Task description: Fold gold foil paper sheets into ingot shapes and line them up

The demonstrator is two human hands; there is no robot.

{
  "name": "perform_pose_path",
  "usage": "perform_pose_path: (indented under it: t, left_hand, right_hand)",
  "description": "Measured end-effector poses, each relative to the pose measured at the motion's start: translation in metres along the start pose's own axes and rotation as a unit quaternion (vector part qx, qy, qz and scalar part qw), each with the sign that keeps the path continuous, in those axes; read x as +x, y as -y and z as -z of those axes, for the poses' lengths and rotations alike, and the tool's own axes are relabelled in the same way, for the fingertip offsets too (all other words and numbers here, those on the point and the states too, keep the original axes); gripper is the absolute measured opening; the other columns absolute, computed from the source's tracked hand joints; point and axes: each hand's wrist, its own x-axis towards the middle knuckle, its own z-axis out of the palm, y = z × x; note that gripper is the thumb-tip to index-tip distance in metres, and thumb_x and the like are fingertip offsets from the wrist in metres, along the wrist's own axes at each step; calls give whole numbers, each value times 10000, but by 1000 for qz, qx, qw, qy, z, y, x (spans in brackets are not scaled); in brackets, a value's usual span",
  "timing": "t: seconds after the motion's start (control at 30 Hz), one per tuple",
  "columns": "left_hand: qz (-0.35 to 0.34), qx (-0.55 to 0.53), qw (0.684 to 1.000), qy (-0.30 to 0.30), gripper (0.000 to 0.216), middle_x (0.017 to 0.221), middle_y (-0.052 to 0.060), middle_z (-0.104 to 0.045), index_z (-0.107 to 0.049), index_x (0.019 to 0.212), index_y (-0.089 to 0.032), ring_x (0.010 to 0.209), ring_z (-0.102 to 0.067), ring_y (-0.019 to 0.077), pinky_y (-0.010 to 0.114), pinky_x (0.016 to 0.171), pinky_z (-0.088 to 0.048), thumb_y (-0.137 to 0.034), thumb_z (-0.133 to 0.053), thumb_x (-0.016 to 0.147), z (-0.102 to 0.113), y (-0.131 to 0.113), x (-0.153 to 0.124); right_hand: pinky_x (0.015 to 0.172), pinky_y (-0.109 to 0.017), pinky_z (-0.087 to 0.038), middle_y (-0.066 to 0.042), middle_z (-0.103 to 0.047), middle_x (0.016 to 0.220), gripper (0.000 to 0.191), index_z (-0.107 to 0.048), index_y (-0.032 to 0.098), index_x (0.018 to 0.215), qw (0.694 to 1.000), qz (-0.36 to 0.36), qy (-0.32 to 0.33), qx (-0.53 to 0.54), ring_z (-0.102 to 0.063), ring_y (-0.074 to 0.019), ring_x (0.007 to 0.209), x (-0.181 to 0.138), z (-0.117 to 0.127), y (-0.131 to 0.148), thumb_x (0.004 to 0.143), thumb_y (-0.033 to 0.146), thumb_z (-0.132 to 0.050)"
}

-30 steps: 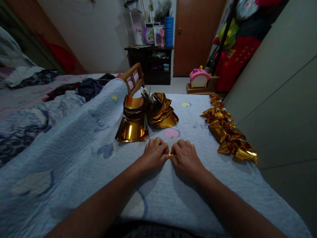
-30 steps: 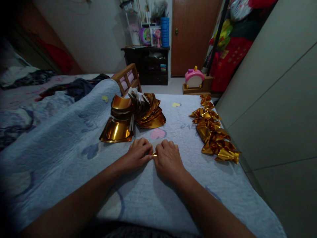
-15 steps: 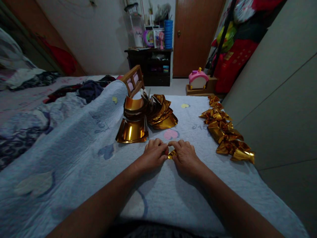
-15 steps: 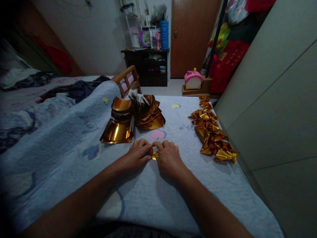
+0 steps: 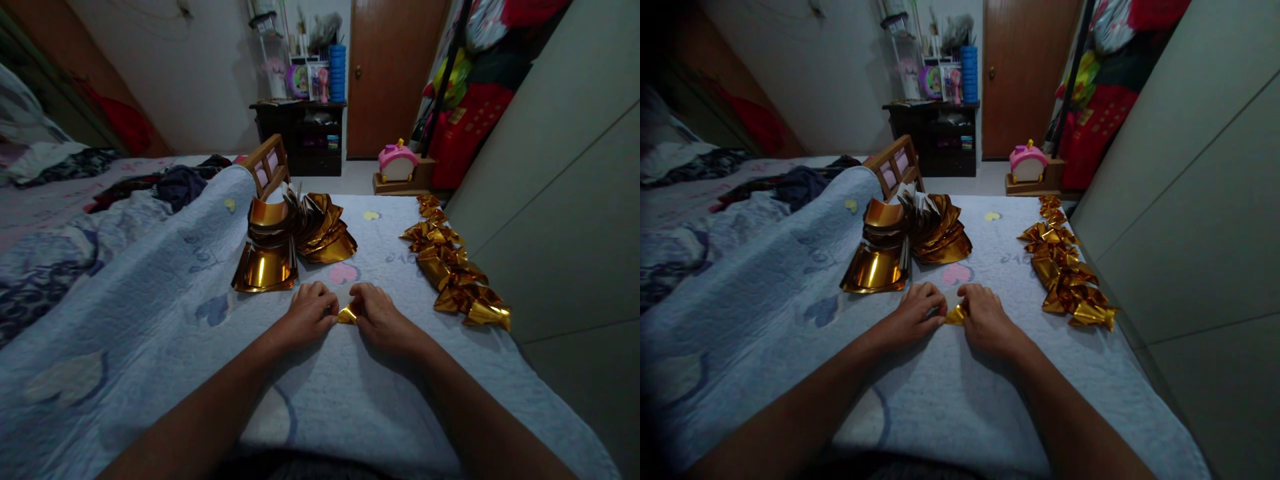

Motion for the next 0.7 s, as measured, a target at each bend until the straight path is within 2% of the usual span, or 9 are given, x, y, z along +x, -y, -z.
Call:
perform_pose_path:
  t: [0.13, 0.23, 0.33, 0.47, 0.7]
  left_hand:
    - [-28, -1, 1000, -5, 69, 1041, 52, -548, -637, 917, -209, 1076, -439, 266, 410, 965, -358, -232, -582, 881, 0, 3, 1]
    - [-33, -6, 999, -19, 57, 1032, 50, -556, -634, 903, -208, 1068, -454, 263, 412, 961, -366, -239, -592, 880, -1, 3, 2]
    - [-23, -11, 998, -52, 89, 1038, 61, -553, -626, 906, -192, 1050, -476, 262, 410, 945, -387, -277, -626, 878, -5, 2, 3]
    - [-13, -12, 993, -119, 333, 1153, 97, -537, -605, 1099, -175, 1112, -473, 290, 440, 975, -405, -328, -718, 825, -13, 4, 6]
    - [-91, -42, 988, -119, 556, 1323, 124, -548, -507, 1323, -197, 1233, -485, 308, 484, 1077, -387, -278, -723, 816, -20, 10, 10]
  right_hand:
    - [836, -344, -437, -91, -589, 1028, 246, -534, 187, 1009, 997, 11, -49, 57, -540, -224, 957, 3, 5, -7, 808, 66, -464]
    - [885, -367, -427, -101, -589, 1051, 203, -569, 184, 1017, 997, 8, -77, 2, -529, -243, 998, 5, 3, -11, 838, 119, -500]
    - [899, -394, -400, -121, -595, 1097, 225, -608, 173, 1070, 993, -25, -72, -86, -503, -277, 1034, 6, -2, -14, 852, 168, -551]
    - [880, -400, -375, -127, -585, 1154, 244, -621, 185, 1103, 987, -49, -60, -139, -488, -297, 1057, 6, -4, -12, 864, 213, -584]
    - [871, -396, -379, -105, -579, 1126, 196, -570, 197, 998, 990, -36, -91, -103, -489, -280, 1042, 7, -7, -11, 805, 178, -606]
